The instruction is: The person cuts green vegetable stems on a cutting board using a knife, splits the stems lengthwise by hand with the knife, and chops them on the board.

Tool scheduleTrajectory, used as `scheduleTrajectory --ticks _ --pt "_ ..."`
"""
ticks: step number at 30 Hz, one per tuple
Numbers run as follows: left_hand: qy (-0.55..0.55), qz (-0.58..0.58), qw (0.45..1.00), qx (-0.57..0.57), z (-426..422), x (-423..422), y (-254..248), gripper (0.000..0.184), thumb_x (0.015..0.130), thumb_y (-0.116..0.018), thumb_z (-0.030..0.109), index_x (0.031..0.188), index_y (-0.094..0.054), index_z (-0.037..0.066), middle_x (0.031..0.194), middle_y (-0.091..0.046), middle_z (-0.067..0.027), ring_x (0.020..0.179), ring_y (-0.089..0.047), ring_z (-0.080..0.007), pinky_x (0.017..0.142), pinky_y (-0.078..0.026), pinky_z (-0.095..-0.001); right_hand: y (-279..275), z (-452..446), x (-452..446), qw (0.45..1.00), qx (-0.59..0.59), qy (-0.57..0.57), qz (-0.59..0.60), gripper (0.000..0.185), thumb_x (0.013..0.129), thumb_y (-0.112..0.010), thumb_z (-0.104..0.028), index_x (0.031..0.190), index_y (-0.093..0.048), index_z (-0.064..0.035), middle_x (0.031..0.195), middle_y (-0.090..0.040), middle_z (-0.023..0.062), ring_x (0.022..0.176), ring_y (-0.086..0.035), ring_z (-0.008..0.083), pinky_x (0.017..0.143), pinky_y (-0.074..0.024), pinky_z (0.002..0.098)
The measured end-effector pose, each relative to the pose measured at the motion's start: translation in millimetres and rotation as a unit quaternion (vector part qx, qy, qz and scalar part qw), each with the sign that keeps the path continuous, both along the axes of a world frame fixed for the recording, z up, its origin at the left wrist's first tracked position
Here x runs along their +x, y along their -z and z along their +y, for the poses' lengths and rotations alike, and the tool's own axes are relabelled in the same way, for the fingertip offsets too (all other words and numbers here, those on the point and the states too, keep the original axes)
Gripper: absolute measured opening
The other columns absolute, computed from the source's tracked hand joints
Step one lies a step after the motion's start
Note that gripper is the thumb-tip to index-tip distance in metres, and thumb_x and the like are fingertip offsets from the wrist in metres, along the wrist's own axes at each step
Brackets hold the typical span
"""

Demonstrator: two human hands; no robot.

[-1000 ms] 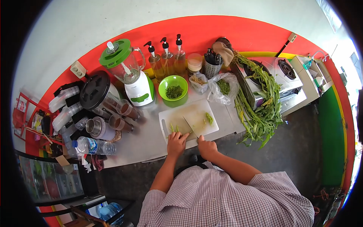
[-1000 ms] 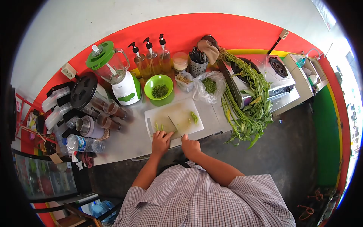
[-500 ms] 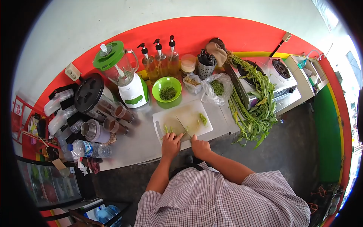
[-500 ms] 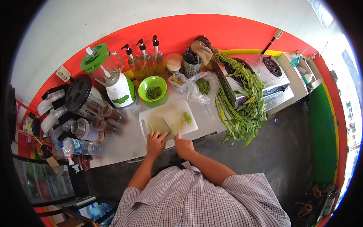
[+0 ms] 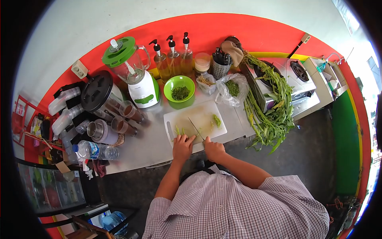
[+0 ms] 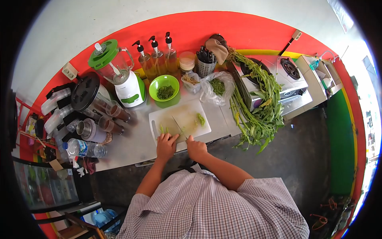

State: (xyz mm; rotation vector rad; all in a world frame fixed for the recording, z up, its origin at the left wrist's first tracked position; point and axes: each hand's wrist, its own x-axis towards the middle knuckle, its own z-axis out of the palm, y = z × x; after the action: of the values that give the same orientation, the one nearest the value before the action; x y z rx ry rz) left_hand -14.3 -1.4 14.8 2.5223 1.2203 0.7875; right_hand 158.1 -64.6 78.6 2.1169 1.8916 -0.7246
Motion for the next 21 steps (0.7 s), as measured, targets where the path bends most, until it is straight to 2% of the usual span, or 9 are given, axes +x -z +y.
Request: scheduleTrajectory --ticks 5,7,11,13,21 --pt "0.003 -0.004 1.000 -0.008 1.8 0.6 1.3 0.032 0.085 -0.066 0.015 0.115 -0.076 0.020 0.087 -0.054 -0.0023 0.092 -0.052 -0.0238 0.084 -0.042 -0.0406 23.7 -6.3 -0.4 1.000 0.009 0.019 -0.008 0.049 0.084 -0.068 -0.012 0.122 -0.041 0.0040 0.094 -0.074 0.0207 0.088 -0.075 0.0358 0.072 -0.0598 0.0441" --pt "0.005 -0.003 1.000 -0.006 1.8 1.6 0.2 0.032 0.085 -0.066 0.015 0.115 -0.076 0.020 0.087 -0.054 -0.0022 0.092 -0.052 -0.0237 0.084 -0.042 -0.0406 19.8 2.3 1.9 0.999 0.034 -0.005 -0.005 0.049 0.085 -0.067 -0.013 0.123 -0.041 0.0046 0.094 -0.074 0.0210 0.087 -0.075 0.0368 0.072 -0.0599 0.0446" --pt "0.000 -0.024 1.000 -0.014 0.8 0.6 5.5 0.031 0.086 -0.065 0.014 0.115 -0.076 0.020 0.087 -0.054 -0.0022 0.092 -0.052 -0.0236 0.085 -0.042 -0.0405 13.7 -1.5 1.1 1.000 0.009 -0.012 -0.004 0.047 0.086 -0.067 -0.013 0.122 -0.042 0.0044 0.093 -0.074 0.0205 0.086 -0.075 0.0365 0.071 -0.0599 0.0448" --pt "-0.001 -0.017 1.000 -0.011 1.2 -0.4 5.6 0.031 0.086 -0.065 0.014 0.115 -0.076 0.019 0.087 -0.054 -0.0023 0.092 -0.052 -0.0236 0.085 -0.042 -0.0404 21.2 -11.2 -4.1 0.999 0.024 0.035 0.002 0.044 0.086 -0.067 -0.013 0.118 -0.043 0.0032 0.092 -0.074 0.0195 0.085 -0.075 0.0348 0.069 -0.0598 0.0441" --pt "0.000 -0.010 1.000 -0.004 0.3 -0.1 3.5 0.032 0.085 -0.066 0.014 0.115 -0.075 0.019 0.088 -0.054 -0.0023 0.093 -0.052 -0.0231 0.085 -0.041 -0.0401 8.5 -1.2 -1.3 1.000 0.019 -0.019 -0.006 0.039 0.088 -0.064 -0.013 0.117 -0.043 0.0027 0.090 -0.073 0.0185 0.084 -0.075 0.0345 0.069 -0.0601 0.0435"
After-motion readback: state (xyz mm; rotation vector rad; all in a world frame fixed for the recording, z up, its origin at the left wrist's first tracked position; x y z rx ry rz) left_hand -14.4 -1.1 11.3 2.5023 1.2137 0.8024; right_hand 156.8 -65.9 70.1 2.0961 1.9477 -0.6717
